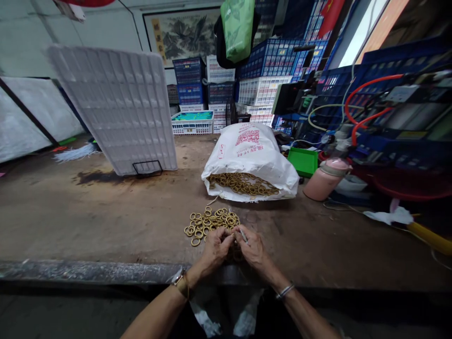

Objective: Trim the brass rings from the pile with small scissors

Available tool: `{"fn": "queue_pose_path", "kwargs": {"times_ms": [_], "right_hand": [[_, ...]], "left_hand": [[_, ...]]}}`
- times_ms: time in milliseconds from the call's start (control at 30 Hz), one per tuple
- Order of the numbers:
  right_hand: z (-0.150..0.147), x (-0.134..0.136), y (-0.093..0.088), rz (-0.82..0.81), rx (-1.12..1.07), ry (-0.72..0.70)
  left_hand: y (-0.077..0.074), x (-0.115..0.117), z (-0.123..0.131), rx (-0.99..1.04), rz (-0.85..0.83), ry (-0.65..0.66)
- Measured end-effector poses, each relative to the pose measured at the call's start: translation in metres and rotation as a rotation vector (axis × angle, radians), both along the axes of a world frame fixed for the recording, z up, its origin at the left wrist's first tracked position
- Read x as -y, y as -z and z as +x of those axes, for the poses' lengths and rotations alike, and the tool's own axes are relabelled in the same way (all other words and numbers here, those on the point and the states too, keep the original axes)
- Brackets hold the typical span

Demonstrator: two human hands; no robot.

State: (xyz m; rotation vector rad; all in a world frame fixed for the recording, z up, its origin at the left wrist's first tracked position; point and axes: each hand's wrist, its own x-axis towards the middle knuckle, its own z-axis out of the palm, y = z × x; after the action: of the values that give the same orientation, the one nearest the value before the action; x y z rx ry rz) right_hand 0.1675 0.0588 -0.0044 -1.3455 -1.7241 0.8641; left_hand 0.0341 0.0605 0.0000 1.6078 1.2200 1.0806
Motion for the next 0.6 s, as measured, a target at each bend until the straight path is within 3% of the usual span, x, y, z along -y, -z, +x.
{"fn": "queue_pose_path", "kwargs": {"times_ms": [133,267,367,467,600], "right_hand": [[-0.002,-0.002,0.006,-0.119,-0.184,0.079],[-0.009,0.003,0.005,-0.357,-0.581,0.108],[-0.013,0.007,0.002,-0.46,-0.791,0.079],[-0.012,0.007,0.001,-0.448,-0.756,0.082],[-0.005,0.004,0.002,-0.22,-0.366,0.146]], "left_hand": [[-0.004,0.001,0.002,0.077,-0.048,0.048],[-0.011,0.007,0.006,0.324,-0.264,0.097],[-0.013,0.011,0.008,0.391,-0.378,0.061],[-0.01,0.011,0.008,0.344,-0.316,0.023],[-0.002,0.01,0.004,0.061,-0.001,0.011]]}}
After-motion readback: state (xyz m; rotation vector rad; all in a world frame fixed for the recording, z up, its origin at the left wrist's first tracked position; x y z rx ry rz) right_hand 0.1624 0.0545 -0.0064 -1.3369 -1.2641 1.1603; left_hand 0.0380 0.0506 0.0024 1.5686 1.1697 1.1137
